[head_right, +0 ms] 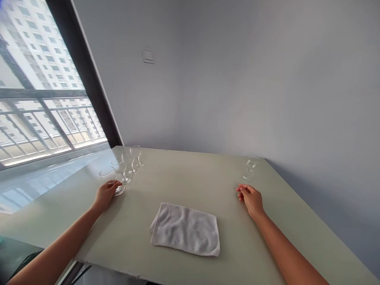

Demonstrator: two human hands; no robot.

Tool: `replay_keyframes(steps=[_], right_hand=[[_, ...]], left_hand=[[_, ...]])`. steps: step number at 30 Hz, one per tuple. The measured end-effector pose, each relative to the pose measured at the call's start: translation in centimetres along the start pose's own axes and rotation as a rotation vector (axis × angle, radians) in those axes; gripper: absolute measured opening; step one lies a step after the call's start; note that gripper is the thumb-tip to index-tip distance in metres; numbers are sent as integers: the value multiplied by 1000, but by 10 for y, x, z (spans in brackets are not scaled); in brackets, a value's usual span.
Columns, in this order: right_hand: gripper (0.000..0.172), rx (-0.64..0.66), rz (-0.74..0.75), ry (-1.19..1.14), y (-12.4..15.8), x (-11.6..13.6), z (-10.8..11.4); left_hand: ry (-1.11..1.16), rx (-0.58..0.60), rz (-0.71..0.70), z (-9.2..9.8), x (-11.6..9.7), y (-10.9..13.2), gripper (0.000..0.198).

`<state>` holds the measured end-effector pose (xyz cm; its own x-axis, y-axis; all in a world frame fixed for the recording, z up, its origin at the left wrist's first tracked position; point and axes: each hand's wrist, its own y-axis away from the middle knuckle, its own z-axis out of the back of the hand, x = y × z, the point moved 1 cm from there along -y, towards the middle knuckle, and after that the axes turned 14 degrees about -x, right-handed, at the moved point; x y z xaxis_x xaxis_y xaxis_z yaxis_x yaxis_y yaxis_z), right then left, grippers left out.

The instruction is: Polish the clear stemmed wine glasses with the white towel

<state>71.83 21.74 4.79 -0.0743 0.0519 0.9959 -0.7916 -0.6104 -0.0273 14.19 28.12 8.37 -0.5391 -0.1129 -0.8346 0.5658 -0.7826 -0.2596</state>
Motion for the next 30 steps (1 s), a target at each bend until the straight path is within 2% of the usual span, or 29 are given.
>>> replay_keyframes(steps=[3,5,10,12,14,17,19,21,23,25,27,28,30], right_hand=[[30,-189,-11,-42,-22,-10,4],[36,-257,-16,-51,-36,-15,2],[59,-274,2,-30,-59,-11,-13],[62,-255,21,7,-63,-6,-21],[60,-239,42,62,-64,-1,-28],[45,-246,69,177,-60,5,-36],[33,-262,94,249,-53,8,-41],[26,-243,141,291,-40,11,-48],[24,-161,204,292,-18,14,-61],[26,-27,272,260,13,20,-80],[29,134,332,207,55,30,-100],[30,216,356,178,79,37,-110],[36,423,373,79,131,53,-125]], left_hand=[[-7,-18,-5,-3,11,-9,39],[-27,-13,5,-5,17,-13,39],[31,-60,4,-2,17,-6,47],[46,-171,19,3,13,0,49],[85,-358,41,9,9,5,47],[259,-624,26,19,5,8,46],[333,-716,-21,25,1,10,43],[332,-758,-66,29,-8,17,40],[314,-719,-100,29,-20,30,36],[318,-583,-130,23,-36,49,31],[344,-361,-172,11,-55,73,24],[332,-187,-200,4,-65,86,22],[335,89,-216,-12,-83,112,25]])
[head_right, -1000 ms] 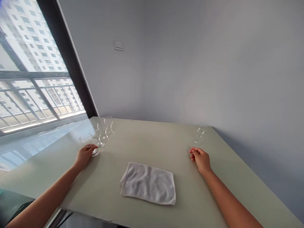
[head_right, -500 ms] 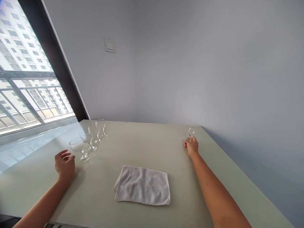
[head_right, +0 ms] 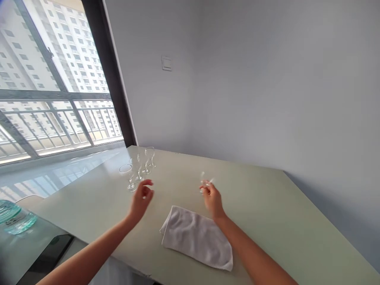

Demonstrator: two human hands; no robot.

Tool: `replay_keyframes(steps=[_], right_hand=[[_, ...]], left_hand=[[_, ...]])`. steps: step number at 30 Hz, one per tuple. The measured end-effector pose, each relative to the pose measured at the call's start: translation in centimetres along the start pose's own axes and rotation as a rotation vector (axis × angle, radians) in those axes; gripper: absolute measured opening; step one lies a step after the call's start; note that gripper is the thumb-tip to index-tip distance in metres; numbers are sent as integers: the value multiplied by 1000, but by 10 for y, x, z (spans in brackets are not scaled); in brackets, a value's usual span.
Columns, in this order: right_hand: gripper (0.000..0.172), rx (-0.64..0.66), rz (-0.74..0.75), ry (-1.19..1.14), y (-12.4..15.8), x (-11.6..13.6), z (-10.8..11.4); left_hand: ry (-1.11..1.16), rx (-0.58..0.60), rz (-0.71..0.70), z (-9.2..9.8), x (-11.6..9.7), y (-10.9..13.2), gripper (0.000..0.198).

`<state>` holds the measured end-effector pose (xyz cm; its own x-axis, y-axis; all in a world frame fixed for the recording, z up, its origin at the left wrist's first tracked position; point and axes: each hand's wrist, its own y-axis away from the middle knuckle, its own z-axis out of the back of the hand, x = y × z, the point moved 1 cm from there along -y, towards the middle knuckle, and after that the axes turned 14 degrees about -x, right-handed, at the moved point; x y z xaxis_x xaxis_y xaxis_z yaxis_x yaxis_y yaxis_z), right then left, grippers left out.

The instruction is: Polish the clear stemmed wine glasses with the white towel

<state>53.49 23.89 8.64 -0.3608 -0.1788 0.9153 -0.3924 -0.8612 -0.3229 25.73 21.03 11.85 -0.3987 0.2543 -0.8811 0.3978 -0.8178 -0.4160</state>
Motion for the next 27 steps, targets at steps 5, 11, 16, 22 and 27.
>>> replay_keyframes(steps=[5,11,16,22,27], right_hand=[[52,327,76,-174,71,64,-46],[50,450,115,-71,86,67,-42],[31,481,251,90,70,52,-6],[27,729,242,166,70,49,34],[27,829,231,206,71,53,55]], left_hand=[[108,329,99,-34,-25,41,26],[138,262,215,-11,2,24,26],[-42,14,188,45,51,-21,32],[-160,-61,233,82,84,-41,37],[-165,-57,272,84,91,-45,39]])
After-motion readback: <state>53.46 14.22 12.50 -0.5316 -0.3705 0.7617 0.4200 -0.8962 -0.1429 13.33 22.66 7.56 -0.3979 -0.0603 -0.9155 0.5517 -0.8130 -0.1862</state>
